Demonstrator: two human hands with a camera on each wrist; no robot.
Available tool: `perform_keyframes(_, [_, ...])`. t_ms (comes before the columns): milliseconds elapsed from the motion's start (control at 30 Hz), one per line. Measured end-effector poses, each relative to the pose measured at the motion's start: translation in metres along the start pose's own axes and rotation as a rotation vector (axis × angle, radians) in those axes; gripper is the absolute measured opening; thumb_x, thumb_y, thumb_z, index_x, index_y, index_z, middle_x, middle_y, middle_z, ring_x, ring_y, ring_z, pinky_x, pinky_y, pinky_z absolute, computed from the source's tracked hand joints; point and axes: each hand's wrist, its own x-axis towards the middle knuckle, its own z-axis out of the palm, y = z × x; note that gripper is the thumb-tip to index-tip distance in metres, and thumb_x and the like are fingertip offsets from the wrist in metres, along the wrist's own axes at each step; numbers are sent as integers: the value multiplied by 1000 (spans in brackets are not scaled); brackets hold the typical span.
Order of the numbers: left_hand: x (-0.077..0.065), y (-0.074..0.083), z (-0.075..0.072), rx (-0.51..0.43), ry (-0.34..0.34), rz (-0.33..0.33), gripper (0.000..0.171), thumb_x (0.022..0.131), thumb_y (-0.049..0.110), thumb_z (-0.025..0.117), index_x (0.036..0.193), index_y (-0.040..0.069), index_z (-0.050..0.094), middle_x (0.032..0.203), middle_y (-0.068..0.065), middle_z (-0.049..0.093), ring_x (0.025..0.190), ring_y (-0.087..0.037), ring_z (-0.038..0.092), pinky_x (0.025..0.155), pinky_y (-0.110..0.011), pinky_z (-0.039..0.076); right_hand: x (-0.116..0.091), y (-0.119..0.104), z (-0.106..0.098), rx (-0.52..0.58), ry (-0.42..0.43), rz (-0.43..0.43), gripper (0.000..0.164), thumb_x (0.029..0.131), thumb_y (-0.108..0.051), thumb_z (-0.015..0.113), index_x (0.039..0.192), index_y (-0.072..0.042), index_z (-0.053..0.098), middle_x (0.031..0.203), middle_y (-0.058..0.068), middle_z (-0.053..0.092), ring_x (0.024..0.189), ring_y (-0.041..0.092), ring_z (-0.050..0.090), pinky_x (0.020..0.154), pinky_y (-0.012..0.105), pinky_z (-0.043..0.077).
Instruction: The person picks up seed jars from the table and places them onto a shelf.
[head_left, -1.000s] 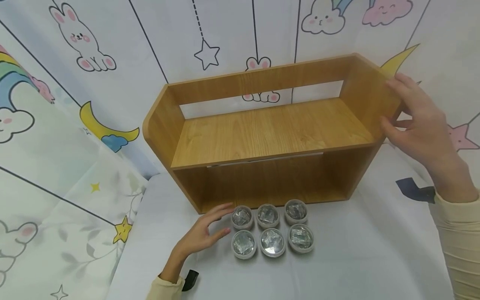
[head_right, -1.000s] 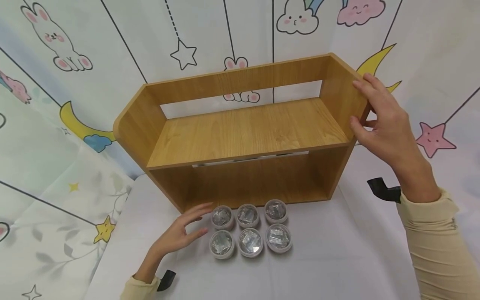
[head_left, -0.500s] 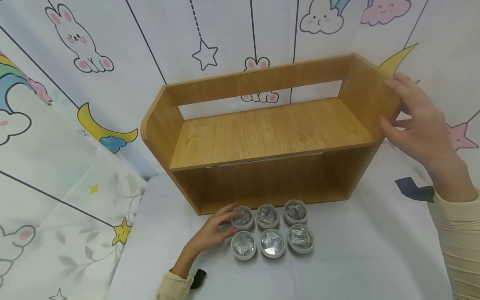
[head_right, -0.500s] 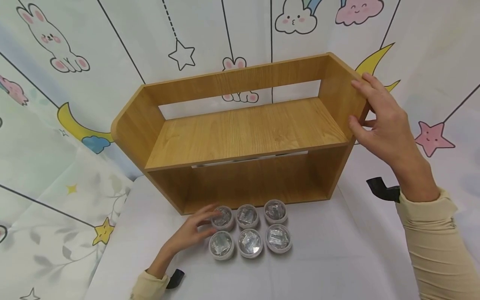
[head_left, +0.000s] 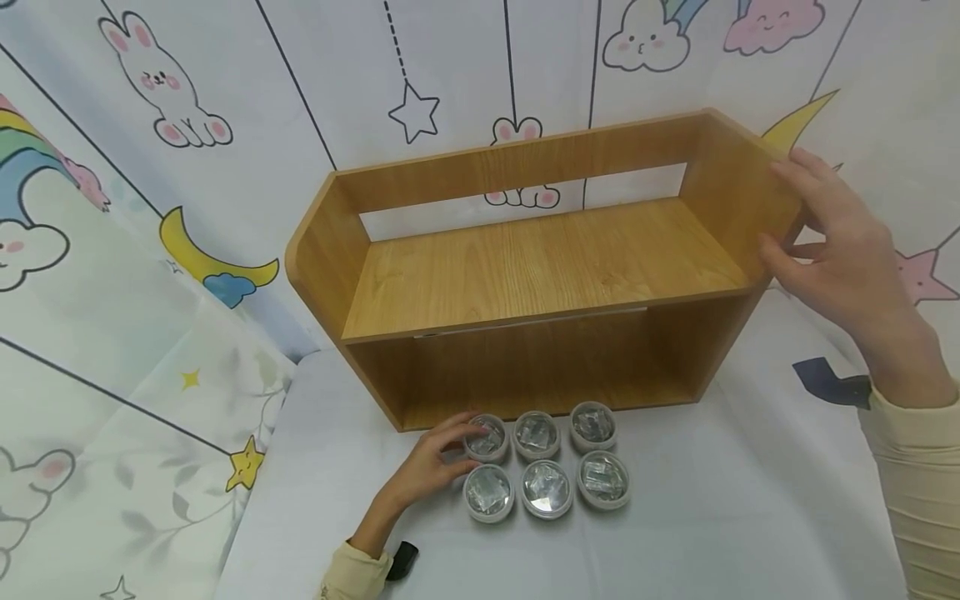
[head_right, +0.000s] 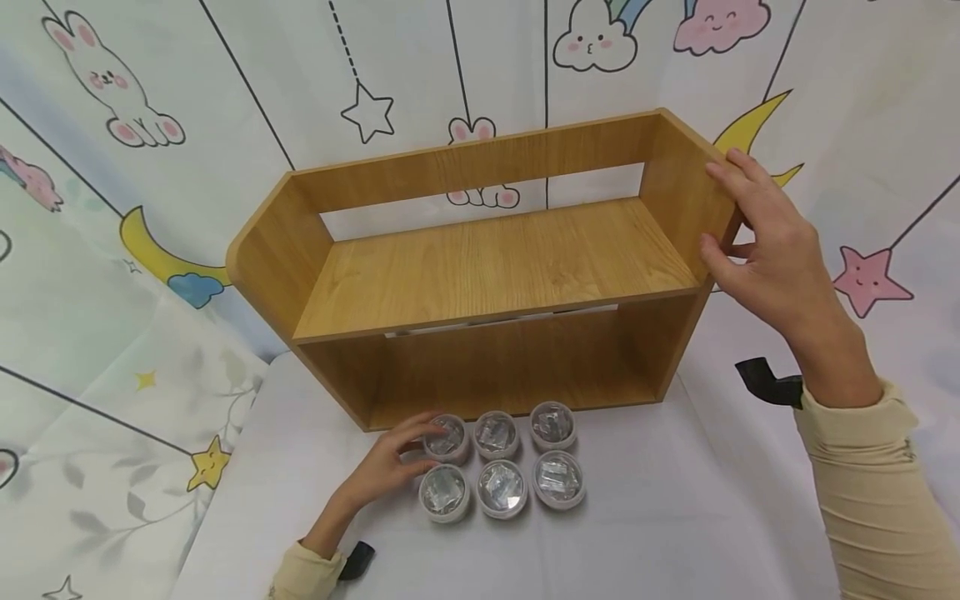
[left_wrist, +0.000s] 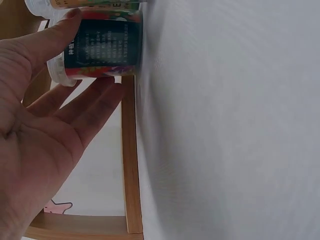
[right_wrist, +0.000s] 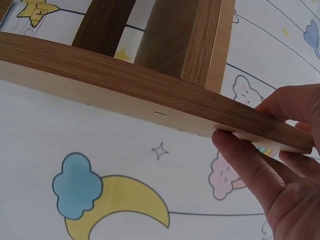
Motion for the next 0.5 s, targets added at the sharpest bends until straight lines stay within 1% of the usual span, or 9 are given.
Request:
perform_keyframes(100, [-2, -5, -1, 8, 4, -2, 47, 83, 7, 79, 127, 7, 63, 146, -16, 47, 133, -32, 45, 91, -41, 53, 0, 0, 0, 0, 0, -2, 85, 81, 12, 70, 152, -22, 39, 158, -8, 31, 132, 20, 46, 75, -2, 32])
perform_keyframes(167, [-3, -6, -3, 4, 10, -7, 46, 84, 12, 79, 127, 10, 64, 146, -11, 47, 133, -30, 46, 92, -38, 53, 0, 0, -1, -4, -1, -3, 86, 81, 10, 70, 153, -25, 38, 158, -10, 31, 132, 19, 47, 75, -2, 32])
perform_keyframes(267, [-5, -3, -7, 9, 30, -25, 47, 82, 15, 81, 127, 15, 65, 146, -5, 48, 132, -27, 48, 92, -36, 53, 1, 0, -1, -7, -1, -9, 86, 82, 10, 70, 153, -26, 37, 158, -9, 31, 133, 16, 45, 75, -2, 32])
perform_keyframes(367, [-7, 4, -10, 22, 54, -51, 48, 80, 13, 82, 125, 15, 66, 146, -4, 49, 131, -25, 49, 92, -36, 53, 1, -1, -1, -7, -2, -16, 86, 81, 10, 70, 153, -25, 38, 158, -8, 31, 134, 17, 44, 75, -2, 32])
perform_keyframes(500, [-8, 26, -17, 21, 81, -61, 47, 79, 3, 82, 123, 8, 66, 144, -12, 49, 129, -30, 50, 92, -39, 53, 1, -3, -1, 2, 1, -13, 85, 80, 13, 70, 153, -20, 39, 158, -7, 32, 133, 19, 45, 74, -3, 31])
